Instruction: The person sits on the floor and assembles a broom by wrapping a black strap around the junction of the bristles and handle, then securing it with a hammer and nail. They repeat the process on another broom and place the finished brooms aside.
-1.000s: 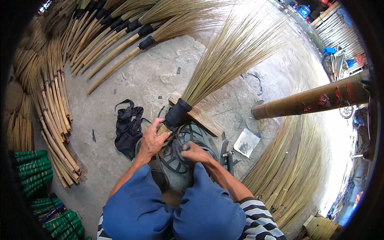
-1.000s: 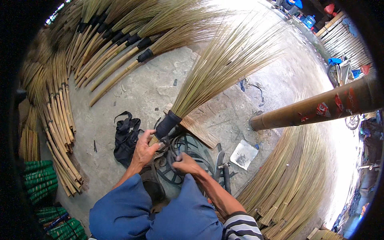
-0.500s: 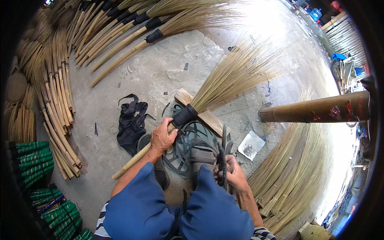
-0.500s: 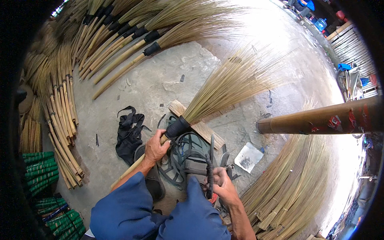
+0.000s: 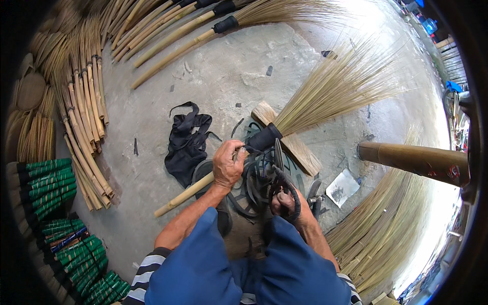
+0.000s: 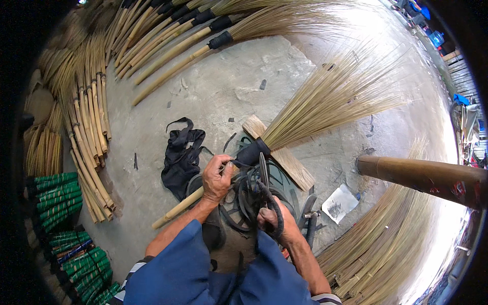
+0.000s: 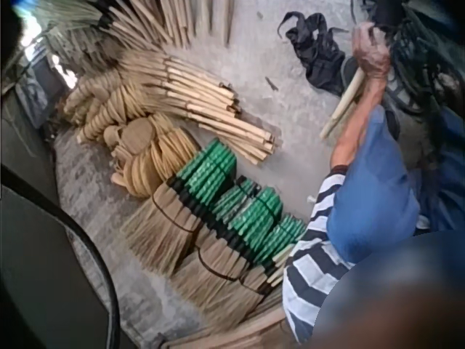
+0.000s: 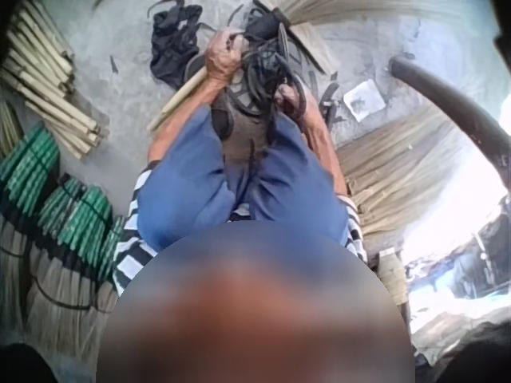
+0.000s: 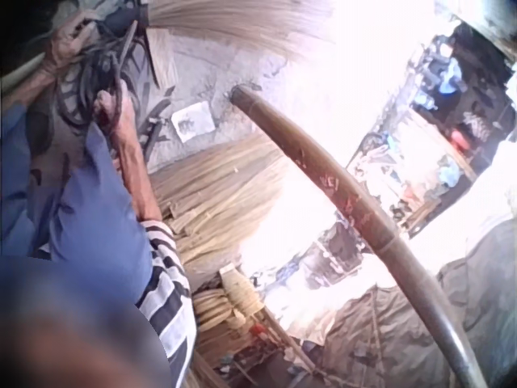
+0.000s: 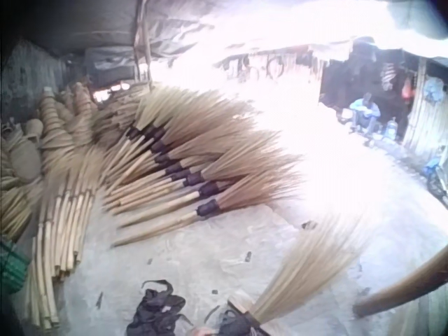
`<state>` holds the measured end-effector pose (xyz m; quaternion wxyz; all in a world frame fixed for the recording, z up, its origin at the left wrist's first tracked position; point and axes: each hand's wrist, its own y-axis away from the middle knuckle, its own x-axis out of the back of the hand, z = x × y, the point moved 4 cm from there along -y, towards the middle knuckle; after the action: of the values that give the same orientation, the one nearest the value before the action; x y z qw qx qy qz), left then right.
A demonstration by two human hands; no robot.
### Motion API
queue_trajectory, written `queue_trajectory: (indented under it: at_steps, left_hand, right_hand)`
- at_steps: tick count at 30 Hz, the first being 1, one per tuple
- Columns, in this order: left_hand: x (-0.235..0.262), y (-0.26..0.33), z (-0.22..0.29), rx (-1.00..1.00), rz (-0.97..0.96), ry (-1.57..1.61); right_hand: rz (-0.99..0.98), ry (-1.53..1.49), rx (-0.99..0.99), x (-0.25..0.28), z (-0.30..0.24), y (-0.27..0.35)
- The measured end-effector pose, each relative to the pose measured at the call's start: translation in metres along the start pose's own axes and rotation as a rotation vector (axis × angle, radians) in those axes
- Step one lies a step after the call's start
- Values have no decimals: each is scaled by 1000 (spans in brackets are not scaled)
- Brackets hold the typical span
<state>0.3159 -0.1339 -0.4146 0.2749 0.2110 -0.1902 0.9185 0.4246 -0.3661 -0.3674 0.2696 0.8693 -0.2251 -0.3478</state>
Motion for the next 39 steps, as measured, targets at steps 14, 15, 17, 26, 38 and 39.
queue_trajectory:
  at_steps: [14, 15, 17, 26, 38, 39]
  left_hand:
    - [-4, -11, -33, 379, -29, 325]
    - [-3, -11, -31, 342, -41, 301]
    - [-1, -12, -28, 281, -58, 249]
    - [5, -10, -19, 51, -62, 128]
    - [8, -3, -38, 124, 95, 93]
    - [9, -2, -44, 263, 137, 166]
  right_hand:
    - [-162, 25, -228, -6, 40, -34]
    - [-177, 1, -225, -6, 44, -39]
    - [-219, -29, -203, -9, 51, -50]
    - [-222, -252, -154, -27, 52, -103]
    - [80, 986, 269, -8, 28, -82]
    - [109, 1064, 207, -6, 30, -75]
